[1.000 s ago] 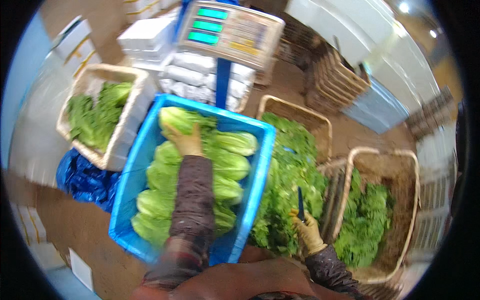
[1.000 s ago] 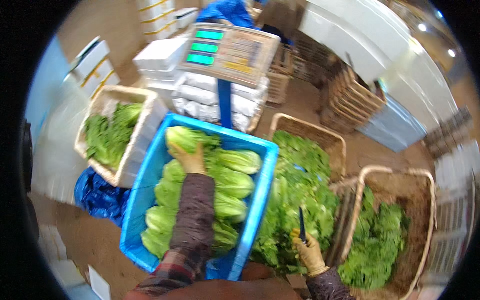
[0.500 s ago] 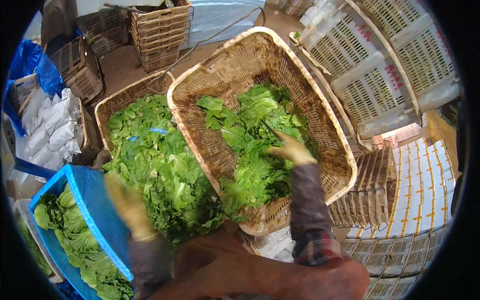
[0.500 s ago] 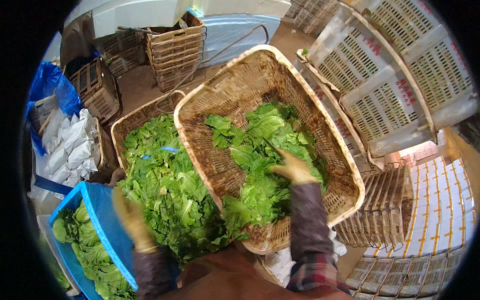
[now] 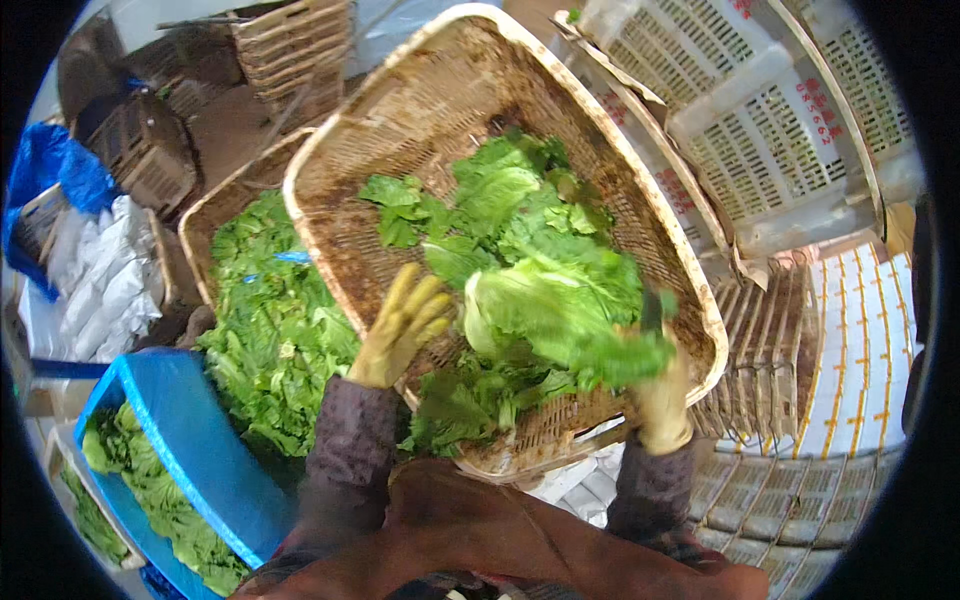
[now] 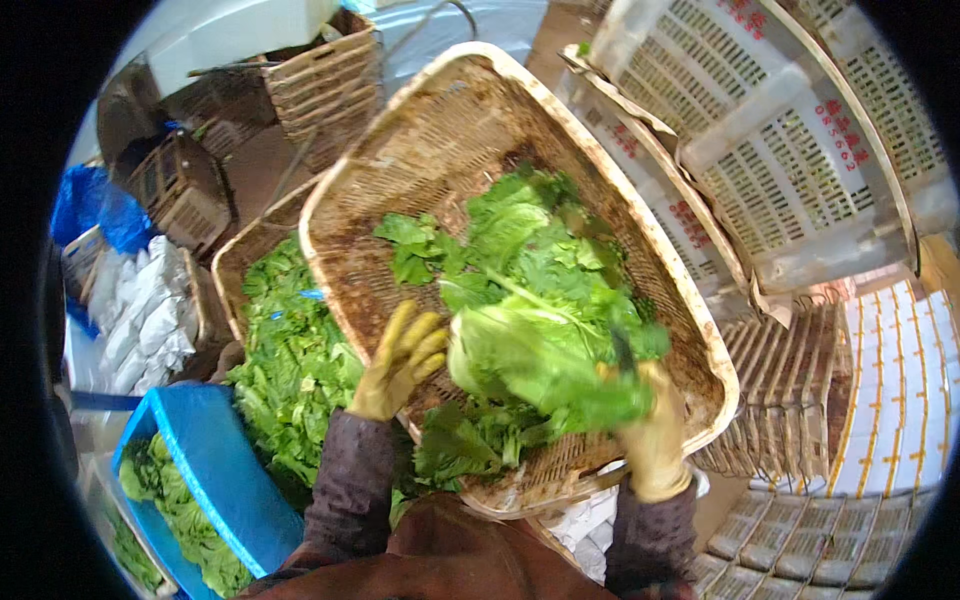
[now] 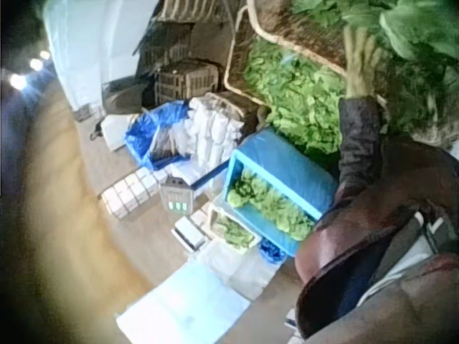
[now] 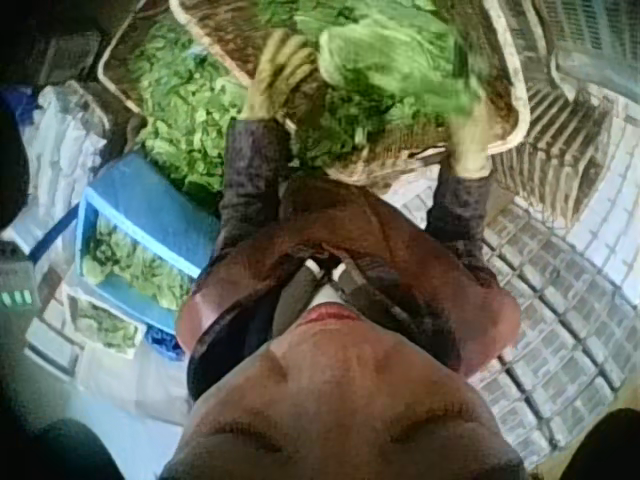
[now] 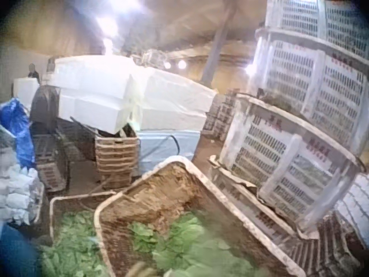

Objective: The person repeatedly picks up heads of lettuce from a woven basket, trims the base with a knife, and places the trimmed heads into a blue bin. The person also removes outer leaves and places them into a separate basket. The process is repeated for multiple heads of lettuce.

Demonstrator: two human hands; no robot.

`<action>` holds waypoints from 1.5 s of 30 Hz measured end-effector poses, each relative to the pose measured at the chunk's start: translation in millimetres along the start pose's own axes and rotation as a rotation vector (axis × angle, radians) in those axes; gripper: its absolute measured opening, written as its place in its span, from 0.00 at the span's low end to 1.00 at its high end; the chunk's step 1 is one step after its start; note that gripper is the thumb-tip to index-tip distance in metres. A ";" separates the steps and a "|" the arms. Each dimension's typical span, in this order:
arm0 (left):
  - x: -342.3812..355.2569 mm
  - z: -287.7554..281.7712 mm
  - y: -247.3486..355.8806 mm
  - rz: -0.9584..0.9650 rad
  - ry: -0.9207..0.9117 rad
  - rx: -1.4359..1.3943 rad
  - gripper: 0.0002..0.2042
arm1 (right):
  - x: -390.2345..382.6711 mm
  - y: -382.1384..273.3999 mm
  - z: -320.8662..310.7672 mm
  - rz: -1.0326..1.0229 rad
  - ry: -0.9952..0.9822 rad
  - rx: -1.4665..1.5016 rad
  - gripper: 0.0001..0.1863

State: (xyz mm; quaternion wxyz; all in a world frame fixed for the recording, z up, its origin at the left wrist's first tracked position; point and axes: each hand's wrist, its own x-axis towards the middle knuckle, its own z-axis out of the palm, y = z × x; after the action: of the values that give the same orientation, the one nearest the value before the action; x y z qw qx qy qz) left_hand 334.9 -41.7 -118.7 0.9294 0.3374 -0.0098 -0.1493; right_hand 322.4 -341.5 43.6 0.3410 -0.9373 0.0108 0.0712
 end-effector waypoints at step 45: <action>-258.7 5.3 101.7 -0.062 0.211 -0.077 0.41 | 15.1 -155.0 179.1 -0.471 -0.966 0.209 0.20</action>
State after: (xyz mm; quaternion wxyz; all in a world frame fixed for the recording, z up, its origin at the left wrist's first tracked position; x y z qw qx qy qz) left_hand 114.7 102.4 -29.2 0.9324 0.3156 0.1043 -0.1421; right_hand 325.4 -107.5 4.7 0.4053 -0.7361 -0.3501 0.4140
